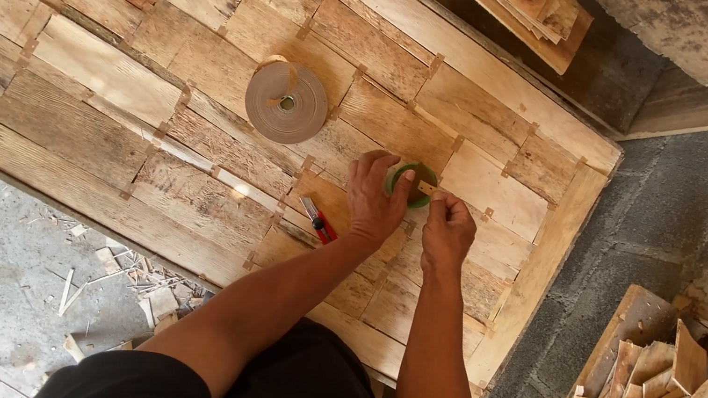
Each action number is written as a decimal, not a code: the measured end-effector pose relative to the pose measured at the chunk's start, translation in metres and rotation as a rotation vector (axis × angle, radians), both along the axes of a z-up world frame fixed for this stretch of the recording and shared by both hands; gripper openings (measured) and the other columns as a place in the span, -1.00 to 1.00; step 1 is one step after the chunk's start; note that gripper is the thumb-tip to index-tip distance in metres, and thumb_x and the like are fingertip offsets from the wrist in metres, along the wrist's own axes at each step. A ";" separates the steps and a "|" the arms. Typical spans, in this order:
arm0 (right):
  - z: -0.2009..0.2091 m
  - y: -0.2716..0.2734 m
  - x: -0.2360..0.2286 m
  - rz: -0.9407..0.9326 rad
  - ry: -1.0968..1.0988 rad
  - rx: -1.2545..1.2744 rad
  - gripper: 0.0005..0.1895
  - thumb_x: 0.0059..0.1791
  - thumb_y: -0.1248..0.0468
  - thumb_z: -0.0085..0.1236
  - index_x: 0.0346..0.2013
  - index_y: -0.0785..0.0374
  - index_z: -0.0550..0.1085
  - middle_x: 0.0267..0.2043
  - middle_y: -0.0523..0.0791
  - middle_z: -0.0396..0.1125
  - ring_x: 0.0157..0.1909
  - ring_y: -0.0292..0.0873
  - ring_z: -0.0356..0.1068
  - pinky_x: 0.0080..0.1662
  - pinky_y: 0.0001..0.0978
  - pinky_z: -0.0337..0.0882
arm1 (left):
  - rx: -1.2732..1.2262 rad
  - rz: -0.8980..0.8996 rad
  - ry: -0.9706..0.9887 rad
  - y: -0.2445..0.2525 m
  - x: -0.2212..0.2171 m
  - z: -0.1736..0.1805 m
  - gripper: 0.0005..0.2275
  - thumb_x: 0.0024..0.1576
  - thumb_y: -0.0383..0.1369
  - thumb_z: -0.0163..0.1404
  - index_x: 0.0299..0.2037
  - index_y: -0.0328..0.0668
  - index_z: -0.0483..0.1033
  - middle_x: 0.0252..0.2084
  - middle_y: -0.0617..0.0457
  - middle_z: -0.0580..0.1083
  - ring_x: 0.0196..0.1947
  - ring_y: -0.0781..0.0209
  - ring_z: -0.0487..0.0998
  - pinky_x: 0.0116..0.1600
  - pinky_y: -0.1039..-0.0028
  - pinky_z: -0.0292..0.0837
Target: Applying veneer tape to the joints of a decorative wooden mosaic panel using a utility knife.
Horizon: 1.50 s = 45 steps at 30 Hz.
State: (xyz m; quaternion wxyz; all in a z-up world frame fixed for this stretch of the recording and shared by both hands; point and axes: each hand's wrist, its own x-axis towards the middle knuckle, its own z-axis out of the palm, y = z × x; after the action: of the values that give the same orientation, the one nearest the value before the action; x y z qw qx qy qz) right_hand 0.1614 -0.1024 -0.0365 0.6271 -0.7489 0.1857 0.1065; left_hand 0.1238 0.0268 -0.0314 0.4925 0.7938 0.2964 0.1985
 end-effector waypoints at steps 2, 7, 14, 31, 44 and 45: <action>0.012 0.003 -0.001 0.048 0.014 0.017 -0.84 0.09 0.25 0.19 -0.21 0.32 0.55 -0.37 -0.24 0.38 -0.44 -0.43 0.18 -0.39 -0.57 0.19 | 0.045 -0.044 -0.054 0.005 -0.003 0.013 -0.69 0.21 -0.23 0.17 0.05 -0.23 0.53 0.07 -0.09 0.50 0.08 -0.07 0.48 0.16 0.15 0.40; 0.012 0.003 0.002 0.158 0.016 0.040 -0.84 0.11 0.24 0.13 -0.20 0.30 0.54 -0.38 -0.26 0.36 -0.46 -0.44 0.12 -0.41 -0.58 0.16 | -0.337 -0.207 -0.148 0.008 0.004 0.014 -0.68 0.15 -0.39 0.15 0.10 -0.31 0.51 -0.17 0.00 0.55 -0.26 0.25 0.57 -0.18 0.42 0.52; 0.004 0.003 0.002 0.183 -0.047 -0.023 -0.86 0.10 0.28 0.15 -0.20 0.32 0.55 -0.31 -0.23 0.43 -0.36 -0.43 0.27 -0.30 -0.59 0.31 | -0.613 -0.279 0.002 0.008 0.011 0.005 -0.69 0.12 -0.54 0.10 0.09 -0.32 0.50 -0.26 0.07 0.56 -0.33 0.39 0.52 -0.19 0.55 0.50; 0.013 0.017 -0.010 0.202 -0.313 -0.359 -0.80 0.13 0.24 0.11 -0.06 0.24 0.61 -0.13 -0.09 0.51 -0.16 -0.25 0.47 -0.11 -0.37 0.46 | -0.227 -0.212 0.310 0.001 0.022 0.026 -0.81 0.03 -0.46 0.14 -0.15 -0.11 0.53 -0.31 0.04 0.62 -0.26 0.03 0.66 -0.14 0.20 0.51; 0.002 0.016 0.005 0.252 -0.302 -0.597 -0.51 0.03 0.11 0.29 0.23 0.16 0.49 0.03 -0.05 0.25 -0.07 -0.12 0.35 -0.04 -0.27 0.43 | -0.255 -0.151 0.384 0.008 0.024 0.032 -0.73 -0.02 -0.39 0.23 -0.18 -0.14 0.42 -0.37 0.02 0.58 -0.29 0.02 0.64 -0.15 0.19 0.51; -0.001 0.018 0.008 0.263 -0.259 -0.582 -0.48 -0.01 0.08 0.35 0.20 0.16 0.49 0.07 -0.05 0.24 -0.04 -0.13 0.35 -0.02 -0.26 0.43 | -0.278 -0.141 0.399 0.010 0.024 0.038 -0.71 0.00 -0.33 0.27 -0.19 -0.15 0.41 -0.38 0.01 0.58 -0.29 0.00 0.62 -0.15 0.17 0.48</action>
State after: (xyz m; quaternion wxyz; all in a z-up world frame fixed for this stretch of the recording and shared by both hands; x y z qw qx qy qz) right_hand 0.1690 -0.0849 -0.0372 0.3862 -0.9213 0.0292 0.0330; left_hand 0.1474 0.0364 0.0069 0.5413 0.7606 0.3561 -0.0395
